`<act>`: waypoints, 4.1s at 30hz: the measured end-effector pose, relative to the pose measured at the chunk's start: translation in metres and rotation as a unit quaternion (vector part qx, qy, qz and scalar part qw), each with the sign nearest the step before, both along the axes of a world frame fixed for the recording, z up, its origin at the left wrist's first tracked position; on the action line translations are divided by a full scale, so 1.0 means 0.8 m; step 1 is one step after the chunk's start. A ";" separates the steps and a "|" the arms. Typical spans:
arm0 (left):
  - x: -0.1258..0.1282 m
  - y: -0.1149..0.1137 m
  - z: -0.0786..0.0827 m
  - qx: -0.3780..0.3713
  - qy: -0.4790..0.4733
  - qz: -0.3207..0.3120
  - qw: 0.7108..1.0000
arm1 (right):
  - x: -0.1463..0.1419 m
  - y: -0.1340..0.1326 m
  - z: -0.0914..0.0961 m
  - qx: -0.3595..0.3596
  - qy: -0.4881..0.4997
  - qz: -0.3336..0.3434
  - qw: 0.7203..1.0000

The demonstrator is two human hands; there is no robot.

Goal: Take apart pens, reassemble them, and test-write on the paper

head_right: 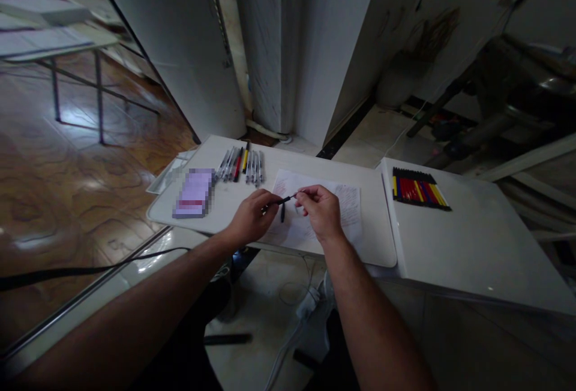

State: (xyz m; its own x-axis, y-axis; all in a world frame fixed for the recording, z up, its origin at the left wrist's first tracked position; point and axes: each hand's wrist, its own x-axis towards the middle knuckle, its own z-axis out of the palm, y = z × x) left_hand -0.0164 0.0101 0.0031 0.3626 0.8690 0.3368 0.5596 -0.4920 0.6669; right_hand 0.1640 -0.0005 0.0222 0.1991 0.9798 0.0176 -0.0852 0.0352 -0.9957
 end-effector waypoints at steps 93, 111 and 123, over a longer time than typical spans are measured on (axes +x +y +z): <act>-0.004 -0.014 -0.003 0.022 -0.013 -0.019 1.000 | -0.002 -0.008 -0.003 -0.012 -0.086 -0.019 0.996; -0.002 -0.013 -0.004 0.020 -0.005 -0.012 1.000 | -0.004 -0.008 -0.006 -0.002 -0.140 -0.034 0.990; -0.005 -0.013 -0.004 0.022 -0.013 -0.024 0.999 | -0.005 -0.009 -0.006 -0.038 -0.040 0.018 0.998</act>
